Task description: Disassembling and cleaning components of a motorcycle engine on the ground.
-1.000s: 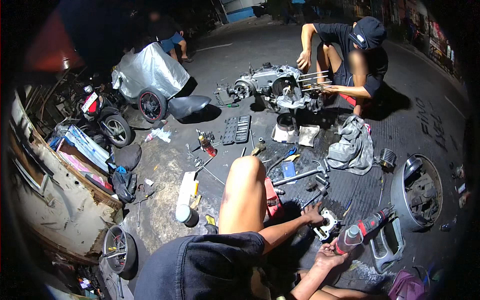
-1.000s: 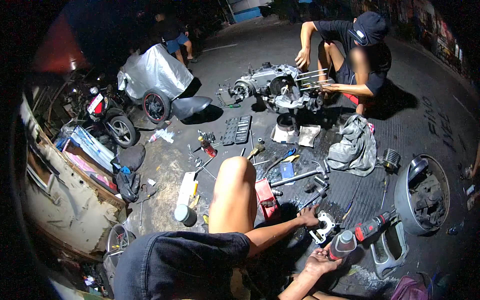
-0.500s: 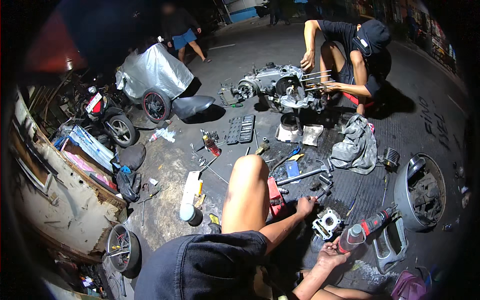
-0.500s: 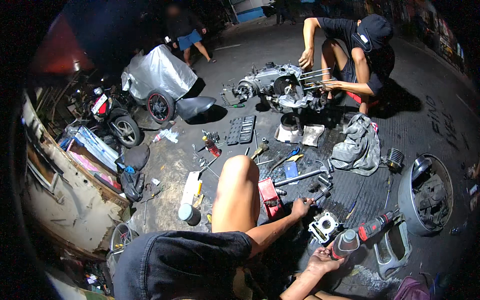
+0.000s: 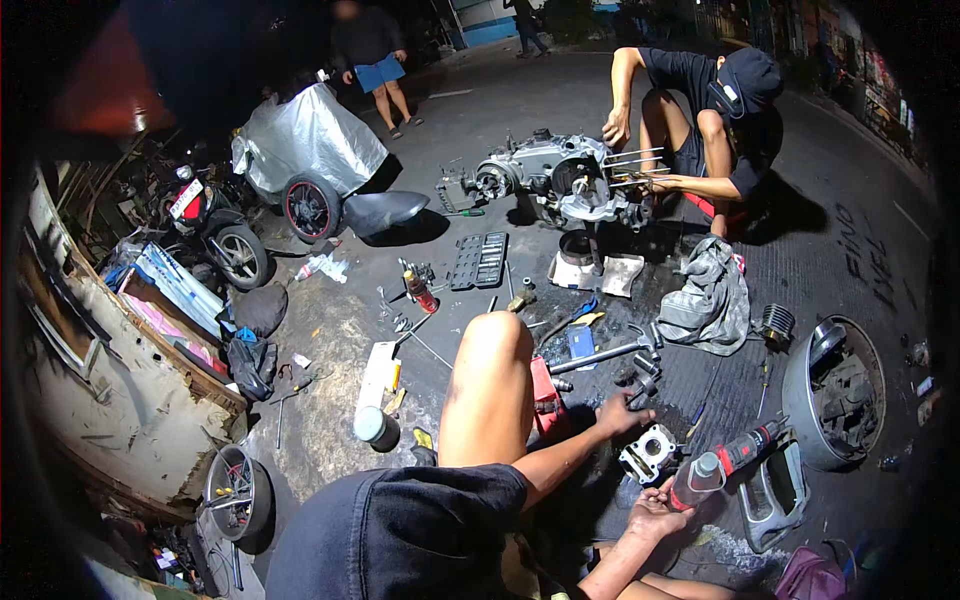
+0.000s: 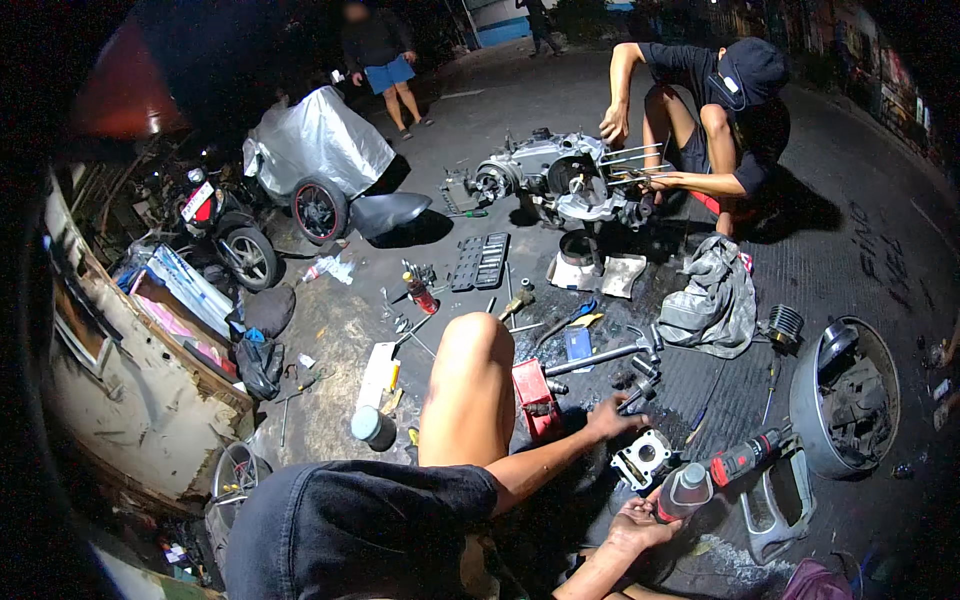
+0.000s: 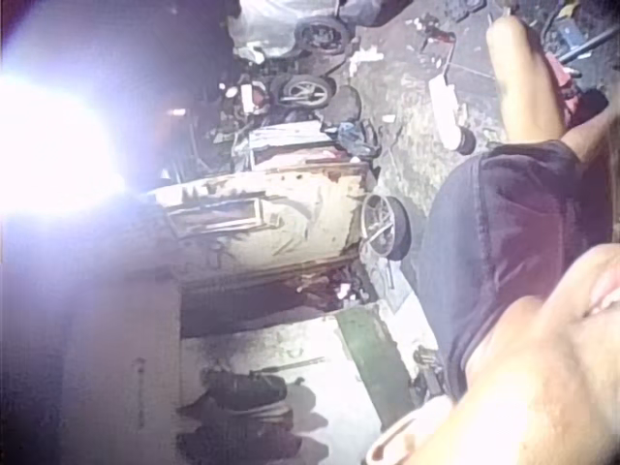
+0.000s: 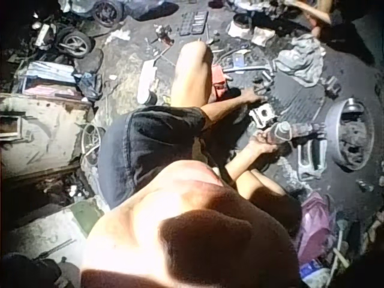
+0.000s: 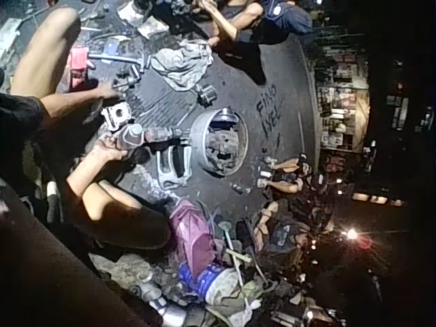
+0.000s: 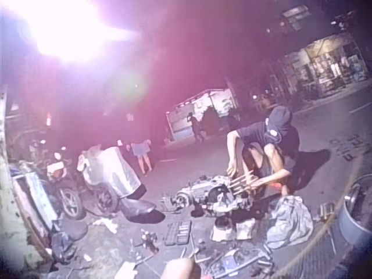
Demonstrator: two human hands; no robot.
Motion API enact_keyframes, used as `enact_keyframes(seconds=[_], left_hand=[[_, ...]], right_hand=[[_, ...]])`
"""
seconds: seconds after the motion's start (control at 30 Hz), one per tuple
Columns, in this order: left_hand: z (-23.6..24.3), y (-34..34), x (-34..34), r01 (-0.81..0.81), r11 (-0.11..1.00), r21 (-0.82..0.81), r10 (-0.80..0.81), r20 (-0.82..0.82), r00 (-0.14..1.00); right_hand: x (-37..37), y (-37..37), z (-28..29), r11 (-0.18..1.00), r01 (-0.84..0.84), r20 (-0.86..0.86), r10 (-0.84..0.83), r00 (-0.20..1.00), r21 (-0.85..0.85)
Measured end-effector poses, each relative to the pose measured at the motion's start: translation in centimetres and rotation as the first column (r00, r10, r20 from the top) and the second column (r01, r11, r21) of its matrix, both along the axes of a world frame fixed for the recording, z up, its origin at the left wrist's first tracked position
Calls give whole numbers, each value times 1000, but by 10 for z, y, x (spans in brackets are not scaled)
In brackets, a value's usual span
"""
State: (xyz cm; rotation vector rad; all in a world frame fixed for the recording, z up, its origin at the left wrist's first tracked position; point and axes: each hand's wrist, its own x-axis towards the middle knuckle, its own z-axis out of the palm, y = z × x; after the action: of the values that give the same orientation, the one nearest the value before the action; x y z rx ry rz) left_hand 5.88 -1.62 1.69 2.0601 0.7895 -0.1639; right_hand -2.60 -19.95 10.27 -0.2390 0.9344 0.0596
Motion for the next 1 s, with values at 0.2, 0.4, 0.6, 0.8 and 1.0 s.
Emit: enact_keyframes(seconds=[0.2,0.4,0.6,0.8,1.0], left_hand=[[-22,-31,-16,242,945,220,-208,-168,964],[-14,-34,-14,257,942,215,-220,-181,958],[-19,-38,-19,246,937,250,-230,-92,969],[-31,-25,-20,202,961,187,-207,9,978],[-16,-31,-13,228,955,189,-208,-118,971]], right_hand=[[-6,3,-17,999,-47,105,46,993,13],[-3,1,-15,1000,-29,85,28,996,3],[-4,-1,-17,999,-34,108,33,994,11],[-6,13,-10,999,-37,63,37,997,3],[1,6,-17,1000,-2,70,2,998,4]])
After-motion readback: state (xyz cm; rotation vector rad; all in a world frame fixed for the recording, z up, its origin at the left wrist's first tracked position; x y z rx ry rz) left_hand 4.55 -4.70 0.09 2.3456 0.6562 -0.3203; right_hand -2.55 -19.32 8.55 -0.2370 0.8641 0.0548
